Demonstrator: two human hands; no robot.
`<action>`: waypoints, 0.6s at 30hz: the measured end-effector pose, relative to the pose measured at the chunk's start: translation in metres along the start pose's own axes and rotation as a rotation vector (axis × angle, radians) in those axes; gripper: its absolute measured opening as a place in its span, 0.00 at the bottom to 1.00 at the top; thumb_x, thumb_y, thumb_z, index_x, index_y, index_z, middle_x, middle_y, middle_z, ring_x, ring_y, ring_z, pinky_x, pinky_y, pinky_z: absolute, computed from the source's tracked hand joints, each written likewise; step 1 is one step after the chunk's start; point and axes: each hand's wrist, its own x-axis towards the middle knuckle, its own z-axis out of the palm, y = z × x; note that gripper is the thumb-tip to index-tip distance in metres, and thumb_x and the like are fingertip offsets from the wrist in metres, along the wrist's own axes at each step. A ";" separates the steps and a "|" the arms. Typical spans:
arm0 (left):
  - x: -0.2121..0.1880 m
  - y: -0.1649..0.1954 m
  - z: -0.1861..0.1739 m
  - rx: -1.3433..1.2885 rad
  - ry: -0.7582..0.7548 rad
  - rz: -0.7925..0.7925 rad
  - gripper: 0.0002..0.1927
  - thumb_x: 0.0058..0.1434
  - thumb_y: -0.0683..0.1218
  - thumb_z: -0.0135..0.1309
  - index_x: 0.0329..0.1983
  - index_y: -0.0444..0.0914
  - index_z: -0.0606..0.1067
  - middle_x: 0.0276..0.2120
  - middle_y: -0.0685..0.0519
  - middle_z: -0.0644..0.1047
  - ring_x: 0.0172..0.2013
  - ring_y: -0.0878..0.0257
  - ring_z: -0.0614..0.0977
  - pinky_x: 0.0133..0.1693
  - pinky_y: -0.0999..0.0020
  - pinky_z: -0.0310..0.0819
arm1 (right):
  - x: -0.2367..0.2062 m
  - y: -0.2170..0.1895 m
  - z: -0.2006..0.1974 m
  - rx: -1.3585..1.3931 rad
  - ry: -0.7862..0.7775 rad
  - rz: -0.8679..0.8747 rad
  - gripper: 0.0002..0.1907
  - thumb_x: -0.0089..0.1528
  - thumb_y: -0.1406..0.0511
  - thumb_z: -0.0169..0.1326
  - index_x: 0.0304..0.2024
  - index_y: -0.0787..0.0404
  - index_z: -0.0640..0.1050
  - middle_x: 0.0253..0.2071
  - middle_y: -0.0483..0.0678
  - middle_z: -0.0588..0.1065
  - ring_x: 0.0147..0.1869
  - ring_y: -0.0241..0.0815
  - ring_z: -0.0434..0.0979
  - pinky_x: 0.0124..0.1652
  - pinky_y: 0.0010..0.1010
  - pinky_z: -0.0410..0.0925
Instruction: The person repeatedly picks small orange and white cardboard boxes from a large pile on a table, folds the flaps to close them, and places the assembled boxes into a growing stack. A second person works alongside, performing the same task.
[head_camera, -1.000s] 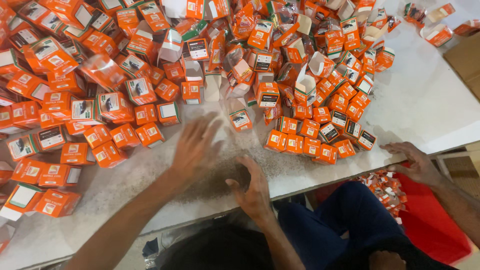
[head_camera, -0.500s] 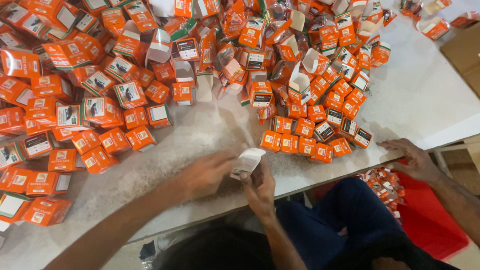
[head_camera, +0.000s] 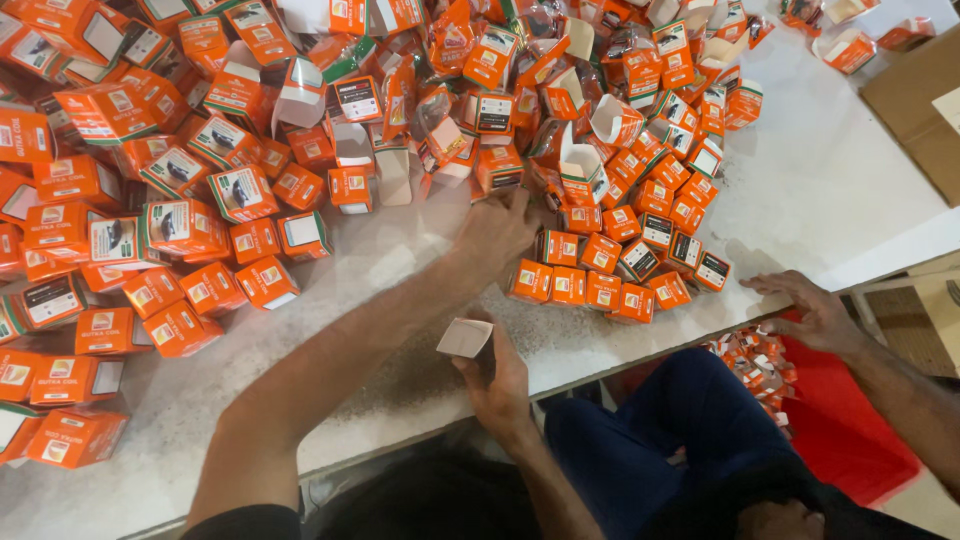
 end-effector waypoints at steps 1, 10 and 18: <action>-0.008 -0.003 -0.001 -0.060 0.001 -0.023 0.16 0.58 0.46 0.59 0.48 0.38 0.75 0.45 0.44 0.74 0.39 0.54 0.82 0.33 0.63 0.79 | 0.000 0.000 -0.001 -0.011 -0.008 -0.013 0.28 0.61 0.73 0.62 0.63 0.64 0.69 0.52 0.53 0.79 0.56 0.47 0.81 0.55 0.35 0.72; -0.143 -0.070 -0.061 -0.567 0.091 -0.195 0.21 0.57 0.44 0.62 0.51 0.36 0.69 0.47 0.39 0.72 0.32 0.42 0.82 0.30 0.50 0.76 | 0.004 -0.001 -0.006 -0.181 -0.002 -0.246 0.30 0.58 0.72 0.63 0.62 0.67 0.69 0.60 0.58 0.75 0.67 0.64 0.71 0.64 0.48 0.65; -0.222 -0.016 -0.085 -0.833 0.662 0.162 0.14 0.58 0.39 0.60 0.40 0.36 0.66 0.55 0.38 0.72 0.53 0.39 0.79 0.49 0.50 0.81 | 0.007 0.006 0.000 -0.209 -0.007 -0.376 0.35 0.50 0.71 0.66 0.61 0.66 0.72 0.60 0.59 0.74 0.67 0.61 0.73 0.68 0.50 0.64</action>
